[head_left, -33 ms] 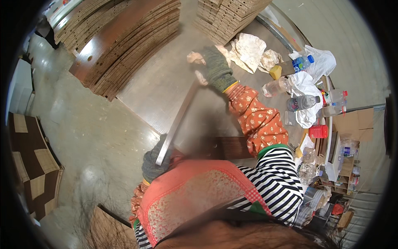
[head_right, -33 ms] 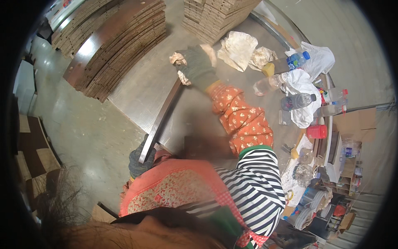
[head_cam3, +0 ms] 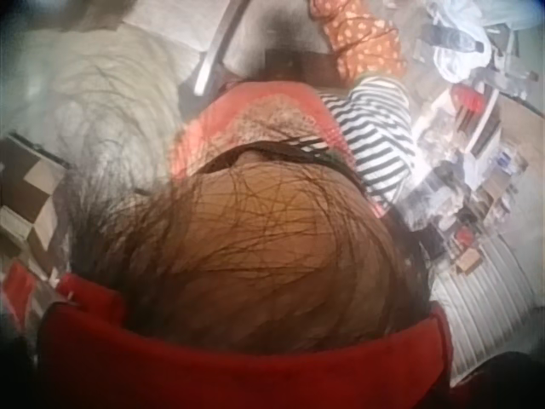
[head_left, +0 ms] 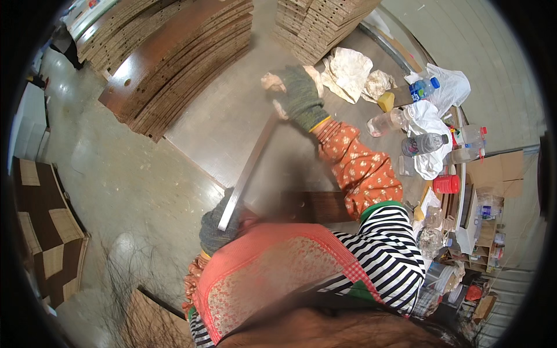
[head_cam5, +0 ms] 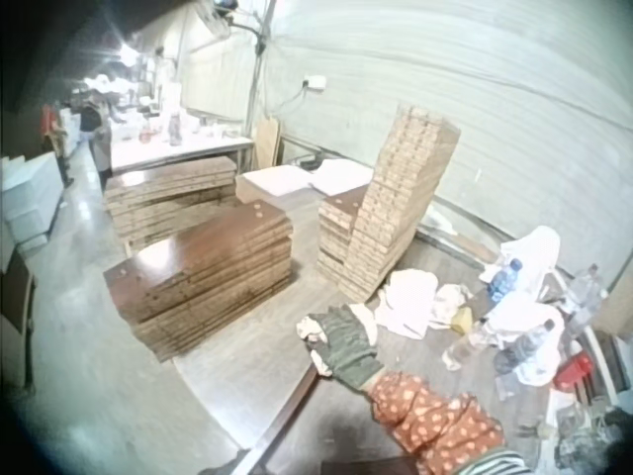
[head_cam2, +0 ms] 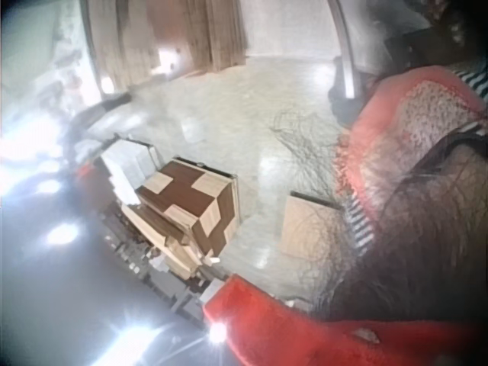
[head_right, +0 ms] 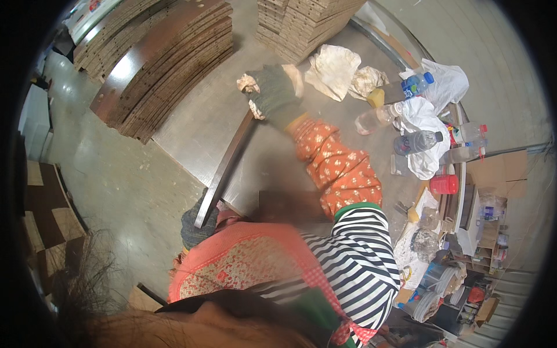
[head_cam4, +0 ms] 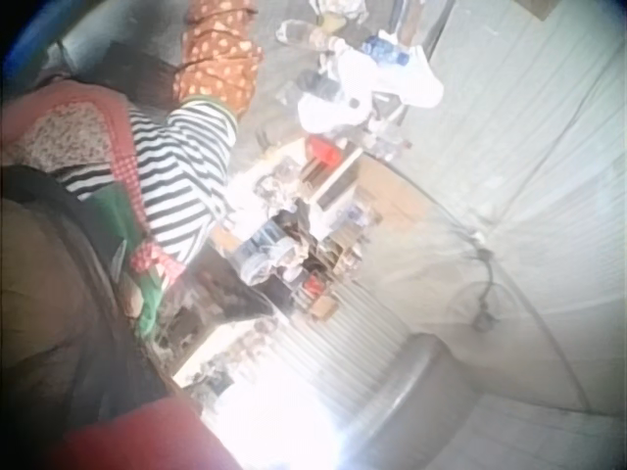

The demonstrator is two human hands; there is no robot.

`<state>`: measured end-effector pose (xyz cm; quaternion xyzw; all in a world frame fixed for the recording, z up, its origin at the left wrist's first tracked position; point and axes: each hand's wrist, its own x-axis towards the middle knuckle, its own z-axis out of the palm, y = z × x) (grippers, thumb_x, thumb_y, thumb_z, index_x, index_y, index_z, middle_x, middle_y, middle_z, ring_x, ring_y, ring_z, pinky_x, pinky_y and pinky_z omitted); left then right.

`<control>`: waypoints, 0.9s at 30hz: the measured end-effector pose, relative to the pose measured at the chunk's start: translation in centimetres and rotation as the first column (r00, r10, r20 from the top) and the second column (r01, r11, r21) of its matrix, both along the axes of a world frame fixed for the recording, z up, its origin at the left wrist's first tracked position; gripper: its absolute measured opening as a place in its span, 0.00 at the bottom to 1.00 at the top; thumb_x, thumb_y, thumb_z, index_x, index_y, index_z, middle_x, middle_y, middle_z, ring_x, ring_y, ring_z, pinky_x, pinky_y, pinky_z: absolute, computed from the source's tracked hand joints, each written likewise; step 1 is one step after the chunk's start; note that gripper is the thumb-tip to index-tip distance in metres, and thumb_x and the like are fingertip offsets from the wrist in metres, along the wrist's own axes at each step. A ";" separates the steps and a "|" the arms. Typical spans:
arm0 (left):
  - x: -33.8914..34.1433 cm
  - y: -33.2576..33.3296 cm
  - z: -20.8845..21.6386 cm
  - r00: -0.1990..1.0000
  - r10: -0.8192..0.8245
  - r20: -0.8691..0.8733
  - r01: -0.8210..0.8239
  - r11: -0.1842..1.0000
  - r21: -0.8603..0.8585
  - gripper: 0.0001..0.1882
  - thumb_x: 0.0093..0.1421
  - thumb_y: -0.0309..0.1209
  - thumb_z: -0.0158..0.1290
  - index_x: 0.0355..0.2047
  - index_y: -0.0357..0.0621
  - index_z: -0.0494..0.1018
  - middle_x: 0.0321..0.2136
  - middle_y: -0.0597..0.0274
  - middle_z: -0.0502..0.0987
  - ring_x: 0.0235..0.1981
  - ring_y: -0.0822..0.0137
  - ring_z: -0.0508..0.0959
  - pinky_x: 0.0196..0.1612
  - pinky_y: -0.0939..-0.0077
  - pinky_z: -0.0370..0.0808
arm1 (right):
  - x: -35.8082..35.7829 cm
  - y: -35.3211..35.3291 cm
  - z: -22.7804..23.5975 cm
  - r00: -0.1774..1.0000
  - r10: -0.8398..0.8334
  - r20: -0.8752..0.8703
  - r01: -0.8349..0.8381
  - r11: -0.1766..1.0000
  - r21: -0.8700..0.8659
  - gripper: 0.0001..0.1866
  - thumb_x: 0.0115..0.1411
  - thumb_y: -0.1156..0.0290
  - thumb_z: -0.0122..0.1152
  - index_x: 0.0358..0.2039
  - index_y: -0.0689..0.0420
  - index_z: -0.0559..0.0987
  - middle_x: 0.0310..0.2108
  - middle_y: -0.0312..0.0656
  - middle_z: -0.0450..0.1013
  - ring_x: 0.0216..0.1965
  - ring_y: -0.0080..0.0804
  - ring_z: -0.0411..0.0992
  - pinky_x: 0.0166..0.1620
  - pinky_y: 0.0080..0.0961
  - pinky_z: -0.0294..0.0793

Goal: The person wipes the surface of a rectangular wooden plank with a cloth, then flips it to wipe the other side. They repeat this process on multiple planks, stacking the cleaned ones on a pile nearby.

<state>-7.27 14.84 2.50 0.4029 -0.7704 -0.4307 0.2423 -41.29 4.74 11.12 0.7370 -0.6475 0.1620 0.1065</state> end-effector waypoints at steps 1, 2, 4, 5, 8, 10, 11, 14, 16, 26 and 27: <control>0.0 0.1 0.0 1.000 0.004 0.010 -0.004 1.000 0.002 0.26 0.58 0.33 0.57 0.58 0.45 0.71 0.46 0.50 0.80 0.25 0.51 0.81 0.28 0.62 0.77 | 0.0 0.1 -0.6 1.000 0.003 -0.022 -0.005 0.998 -0.058 0.15 0.46 0.71 0.60 0.38 0.55 0.78 0.40 0.42 0.75 0.43 0.41 0.72 0.50 0.39 0.69; 0.0 0.2 -0.1 1.000 0.015 0.027 -0.015 1.000 0.013 0.27 0.57 0.33 0.57 0.58 0.45 0.71 0.45 0.50 0.80 0.24 0.51 0.80 0.28 0.61 0.77 | 0.8 0.5 -1.8 0.973 0.093 0.211 -0.063 0.987 -0.145 0.13 0.46 0.72 0.60 0.36 0.54 0.79 0.41 0.41 0.76 0.44 0.40 0.72 0.50 0.39 0.70; -0.1 0.2 -0.8 0.999 0.011 -0.031 -0.010 1.000 0.029 0.29 0.56 0.35 0.58 0.59 0.46 0.71 0.41 0.49 0.81 0.21 0.51 0.78 0.26 0.63 0.75 | 3.6 2.7 -4.7 0.913 0.359 0.194 -0.250 0.868 -0.429 0.07 0.50 0.72 0.59 0.32 0.52 0.81 0.40 0.40 0.77 0.44 0.40 0.73 0.49 0.40 0.69; -0.2 0.3 -1.1 1.000 0.024 -0.002 -0.024 1.000 0.009 0.27 0.56 0.35 0.58 0.57 0.46 0.72 0.38 0.49 0.81 0.21 0.51 0.77 0.26 0.62 0.75 | 5.2 4.3 -6.2 0.901 0.420 0.107 -0.348 0.848 -0.400 0.09 0.55 0.69 0.58 0.36 0.53 0.81 0.41 0.42 0.76 0.44 0.40 0.73 0.51 0.40 0.68; -0.7 -0.5 -2.1 0.997 0.068 0.030 -0.055 0.943 -0.327 0.19 0.55 0.36 0.59 0.47 0.46 0.75 0.31 0.50 0.80 0.24 0.47 0.77 0.29 0.57 0.75 | 10.7 6.4 -10.1 0.883 0.438 0.168 -0.361 0.863 -0.354 0.24 0.56 0.59 0.54 0.53 0.51 0.74 0.54 0.44 0.69 0.57 0.41 0.65 0.63 0.49 0.58; -0.9 -0.9 -2.4 0.997 0.069 -0.033 -0.075 0.792 -0.605 0.13 0.55 0.36 0.60 0.39 0.46 0.76 0.27 0.51 0.78 0.27 0.45 0.77 0.31 0.54 0.74 | 13.5 7.3 -10.9 0.839 0.471 0.271 -0.378 0.864 -0.331 0.28 0.59 0.54 0.50 0.58 0.51 0.71 0.60 0.43 0.64 0.63 0.41 0.60 0.67 0.49 0.53; -1.0 -1.1 -2.4 0.997 0.070 -0.041 -0.080 0.770 -0.633 0.12 0.55 0.36 0.61 0.38 0.46 0.77 0.26 0.51 0.77 0.27 0.45 0.77 0.32 0.53 0.74 | 14.3 7.5 -10.6 0.810 0.489 0.323 -0.391 0.862 -0.323 0.30 0.60 0.52 0.48 0.61 0.52 0.69 0.63 0.42 0.61 0.65 0.41 0.58 0.68 0.49 0.50; 0.0 -0.1 -1.7 0.972 0.120 0.202 -0.119 0.993 -0.013 0.19 0.55 0.36 0.62 0.46 0.43 0.78 0.25 0.50 0.79 0.23 0.48 0.78 0.29 0.59 0.75 | 12.9 6.7 -8.1 0.781 0.464 0.419 -0.352 0.880 -0.318 0.30 0.63 0.52 0.46 0.61 0.54 0.67 0.61 0.40 0.60 0.63 0.38 0.57 0.65 0.43 0.52; 0.4 0.3 -1.2 0.991 0.096 0.091 -0.095 0.995 -0.020 0.23 0.56 0.35 0.61 0.51 0.42 0.76 0.24 0.50 0.79 0.21 0.50 0.78 0.28 0.61 0.75 | 8.3 5.2 -6.2 0.835 0.354 0.422 -0.226 0.919 -0.323 0.21 0.64 0.62 0.47 0.54 0.59 0.70 0.46 0.40 0.67 0.47 0.32 0.67 0.51 0.30 0.67; -2.3 1.4 0.8 0.840 0.451 0.301 -0.461 0.887 -0.041 0.20 0.57 0.37 0.60 0.51 0.51 0.79 0.24 0.54 0.81 0.20 0.60 0.79 0.24 0.65 0.75 | -10.3 2.8 -3.0 0.887 -0.383 0.256 0.442 0.866 -0.235 0.22 0.57 0.50 0.58 0.50 0.44 0.79 0.44 0.46 0.78 0.48 0.45 0.74 0.50 0.38 0.73; -2.1 1.3 0.7 0.929 0.353 0.111 -0.356 0.934 0.009 0.19 0.57 0.38 0.60 0.49 0.52 0.80 0.23 0.55 0.81 0.20 0.61 0.80 0.24 0.65 0.75 | -10.6 4.0 -2.7 0.703 -0.596 0.388 0.659 0.751 -0.040 0.29 0.56 0.49 0.60 0.55 0.49 0.76 0.50 0.47 0.75 0.52 0.47 0.71 0.54 0.40 0.70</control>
